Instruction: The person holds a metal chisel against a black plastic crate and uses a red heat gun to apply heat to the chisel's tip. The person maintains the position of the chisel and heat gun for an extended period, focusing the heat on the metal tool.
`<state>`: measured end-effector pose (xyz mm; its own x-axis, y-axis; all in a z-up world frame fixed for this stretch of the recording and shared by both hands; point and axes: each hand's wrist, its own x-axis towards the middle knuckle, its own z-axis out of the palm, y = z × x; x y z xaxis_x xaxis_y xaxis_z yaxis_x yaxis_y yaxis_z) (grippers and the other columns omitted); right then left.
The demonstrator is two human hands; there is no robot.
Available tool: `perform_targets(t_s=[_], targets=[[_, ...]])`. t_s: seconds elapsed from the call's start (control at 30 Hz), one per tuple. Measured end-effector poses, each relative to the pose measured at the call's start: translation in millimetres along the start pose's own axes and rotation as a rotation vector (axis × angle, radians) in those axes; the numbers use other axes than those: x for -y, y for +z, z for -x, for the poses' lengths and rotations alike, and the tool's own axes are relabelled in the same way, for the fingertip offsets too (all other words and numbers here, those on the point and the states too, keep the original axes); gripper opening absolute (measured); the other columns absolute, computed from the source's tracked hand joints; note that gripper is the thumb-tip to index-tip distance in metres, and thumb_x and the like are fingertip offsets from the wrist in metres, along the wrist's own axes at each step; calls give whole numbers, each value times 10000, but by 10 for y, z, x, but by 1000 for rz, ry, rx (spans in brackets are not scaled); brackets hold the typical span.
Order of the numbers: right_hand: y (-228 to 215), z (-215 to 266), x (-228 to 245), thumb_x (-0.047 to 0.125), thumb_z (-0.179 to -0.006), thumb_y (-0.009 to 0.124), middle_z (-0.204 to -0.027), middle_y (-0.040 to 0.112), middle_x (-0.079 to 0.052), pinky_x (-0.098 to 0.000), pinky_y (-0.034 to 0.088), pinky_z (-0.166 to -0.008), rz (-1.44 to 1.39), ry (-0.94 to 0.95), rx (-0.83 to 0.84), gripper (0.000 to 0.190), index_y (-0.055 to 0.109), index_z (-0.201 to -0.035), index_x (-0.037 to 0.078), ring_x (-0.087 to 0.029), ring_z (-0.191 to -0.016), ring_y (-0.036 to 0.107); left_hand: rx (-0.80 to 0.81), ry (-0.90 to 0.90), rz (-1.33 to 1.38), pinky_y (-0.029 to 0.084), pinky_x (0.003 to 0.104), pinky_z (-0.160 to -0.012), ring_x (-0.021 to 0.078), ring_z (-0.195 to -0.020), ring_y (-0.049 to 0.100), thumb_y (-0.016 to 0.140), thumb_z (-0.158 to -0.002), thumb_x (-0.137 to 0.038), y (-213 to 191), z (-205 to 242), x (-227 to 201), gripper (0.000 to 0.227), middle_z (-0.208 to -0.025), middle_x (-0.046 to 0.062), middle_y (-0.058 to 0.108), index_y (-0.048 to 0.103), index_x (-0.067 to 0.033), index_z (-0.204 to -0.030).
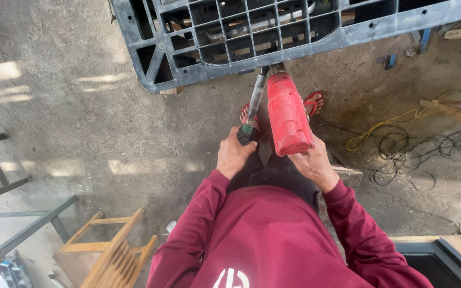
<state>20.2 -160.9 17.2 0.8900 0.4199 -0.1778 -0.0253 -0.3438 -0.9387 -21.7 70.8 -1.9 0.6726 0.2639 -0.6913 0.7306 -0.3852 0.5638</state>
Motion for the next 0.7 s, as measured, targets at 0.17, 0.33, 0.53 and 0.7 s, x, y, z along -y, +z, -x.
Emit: perform_targets(t_s=[0.17,0.33,0.53,0.7], targets=[[35,10,-2,25,-911,713,-1095,684,-74,-281,562,-823,-154,74,-2,362,592,-1251,-11,-116,-958,649,3,9,20,550,495,-821,442,-936,715,766,-741,-361,-12,-11,9,589,-953,227,740,590,-72,-1223],[29,18,20,28,-907,719,-1060,697,-75,-288,563,-811,-29,13,-22,329,612,-1216,-6,-128,-924,671,5,19,12,548,495,-822,442,-941,713,769,-740,-361,-4,-36,1,568,-953,226,741,604,-76,-1203],[15,-7,42,32,-912,720,-1058,700,-72,-292,559,-817,-54,19,-18,317,615,-1209,-2,-131,-923,665,-2,36,0,547,499,-815,446,-935,710,773,-746,-362,16,-77,-5,564,-943,231,737,601,-66,-1194],[6,13,21,27,-910,720,-1059,697,-63,-280,559,-805,-75,30,-30,322,613,-1212,-5,-117,-926,662,-3,36,8,550,495,-808,441,-924,717,773,-745,-360,19,-86,-6,569,-938,229,738,597,-60,-1195]])
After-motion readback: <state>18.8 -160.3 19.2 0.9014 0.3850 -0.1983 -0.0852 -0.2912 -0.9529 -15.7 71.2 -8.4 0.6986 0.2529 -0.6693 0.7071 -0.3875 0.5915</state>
